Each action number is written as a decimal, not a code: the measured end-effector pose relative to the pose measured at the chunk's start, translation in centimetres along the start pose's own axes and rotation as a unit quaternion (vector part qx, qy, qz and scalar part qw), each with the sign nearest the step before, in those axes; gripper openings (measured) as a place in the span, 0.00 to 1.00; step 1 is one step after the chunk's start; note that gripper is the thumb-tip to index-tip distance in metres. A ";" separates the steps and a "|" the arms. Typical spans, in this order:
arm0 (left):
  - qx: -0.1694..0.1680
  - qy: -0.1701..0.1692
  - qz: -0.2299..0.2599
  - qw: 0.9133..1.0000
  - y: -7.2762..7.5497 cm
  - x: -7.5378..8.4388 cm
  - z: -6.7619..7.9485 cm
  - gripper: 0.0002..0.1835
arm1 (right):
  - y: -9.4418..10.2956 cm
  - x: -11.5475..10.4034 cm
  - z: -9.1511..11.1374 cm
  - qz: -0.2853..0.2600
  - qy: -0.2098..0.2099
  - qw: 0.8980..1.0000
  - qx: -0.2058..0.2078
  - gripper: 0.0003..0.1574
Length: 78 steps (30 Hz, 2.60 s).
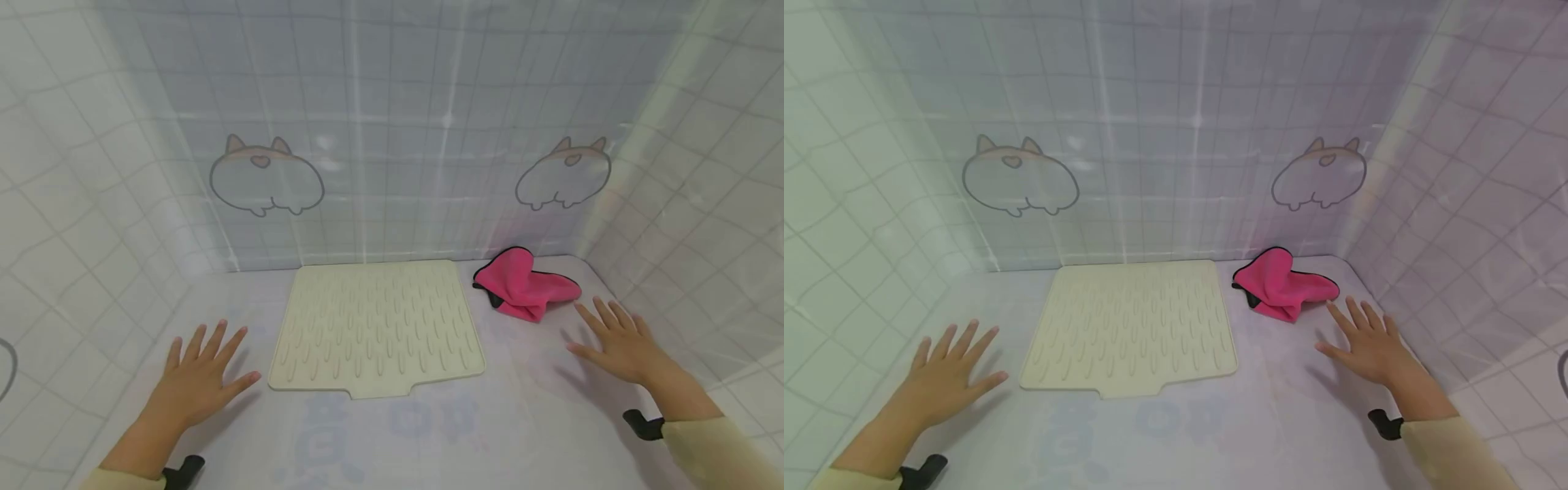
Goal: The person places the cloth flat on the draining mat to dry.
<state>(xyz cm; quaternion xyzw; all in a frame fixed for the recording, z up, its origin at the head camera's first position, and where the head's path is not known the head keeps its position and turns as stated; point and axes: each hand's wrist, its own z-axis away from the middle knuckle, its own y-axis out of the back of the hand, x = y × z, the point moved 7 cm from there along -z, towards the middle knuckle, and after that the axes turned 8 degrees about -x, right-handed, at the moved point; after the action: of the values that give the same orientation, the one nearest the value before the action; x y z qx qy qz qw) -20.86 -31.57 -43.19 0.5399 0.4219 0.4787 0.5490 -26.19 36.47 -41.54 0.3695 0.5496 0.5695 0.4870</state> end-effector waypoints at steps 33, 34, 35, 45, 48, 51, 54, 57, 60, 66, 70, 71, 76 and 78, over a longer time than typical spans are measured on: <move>-0.072 0.034 0.112 0.991 -0.9 3.1 -2.3 0.52 | 0.7 -4.7 -4.5 -0.095 0.011 0.995 -0.013 0.57; -0.074 0.035 0.116 0.990 -0.9 3.2 -2.4 0.52 | 0.7 -4.7 -4.6 -0.098 0.008 0.995 -0.018 0.57; -0.076 0.036 0.120 0.989 -0.9 3.3 -2.4 0.52 | 0.7 -4.7 -4.8 -0.103 0.008 0.994 -0.020 0.57; -0.108 0.033 0.148 0.982 -0.9 4.3 -3.1 0.54 | 1.1 -4.5 -5.8 -0.140 -0.003 0.989 -0.042 0.53; -0.117 0.036 0.144 0.982 -1.1 4.4 -3.2 0.55 | 1.1 -4.6 -6.0 -0.146 -0.013 0.988 -0.052 0.53; -0.124 0.042 0.144 0.981 -1.7 4.2 -3.4 0.57 | 1.0 -4.8 -6.2 -0.148 -0.021 0.987 -0.058 0.53; -0.136 0.049 0.149 0.978 -2.3 3.9 -3.4 0.60 | 0.9 -4.8 -6.7 -0.153 -0.027 0.986 -0.059 0.53; -0.142 0.051 0.147 0.978 -2.7 3.8 -3.3 0.61 | 0.7 -4.8 -7.3 -0.156 -0.024 0.986 -0.050 0.50; -0.142 0.053 0.143 0.978 -2.7 3.8 -3.2 0.61 | 0.6 -4.6 -7.9 -0.155 -0.017 0.987 -0.037 0.44; -0.141 0.048 0.133 0.980 -2.6 4.0 -3.2 0.60 | 0.2 -4.1 -8.7 -0.167 0.011 0.986 -0.008 0.31; -0.136 0.044 0.128 0.981 -2.6 4.0 -3.1 0.59 | 0.0 -3.8 -9.1 -0.175 0.023 0.984 0.001 0.26; -0.134 0.043 0.128 0.982 -2.6 4.0 -3.1 0.59 | -0.1 -3.6 -9.2 -0.179 0.024 0.984 0.003 0.25; -0.132 0.038 0.128 0.982 -2.7 4.0 -3.1 0.59 | -0.4 -2.8 -9.8 -0.190 0.013 0.981 0.026 0.21; -0.132 0.038 0.128 0.982 -2.8 3.9 -3.1 0.59 | -0.5 -2.6 -10.0 -0.195 0.007 0.980 0.038 0.20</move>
<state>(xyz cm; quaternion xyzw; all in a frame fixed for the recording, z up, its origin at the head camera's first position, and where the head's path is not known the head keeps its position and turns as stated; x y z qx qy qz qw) -23.02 -27.00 -45.92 0.4939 0.3031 0.6163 0.5333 -34.99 31.33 -42.95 0.2690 0.6358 0.4451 0.5704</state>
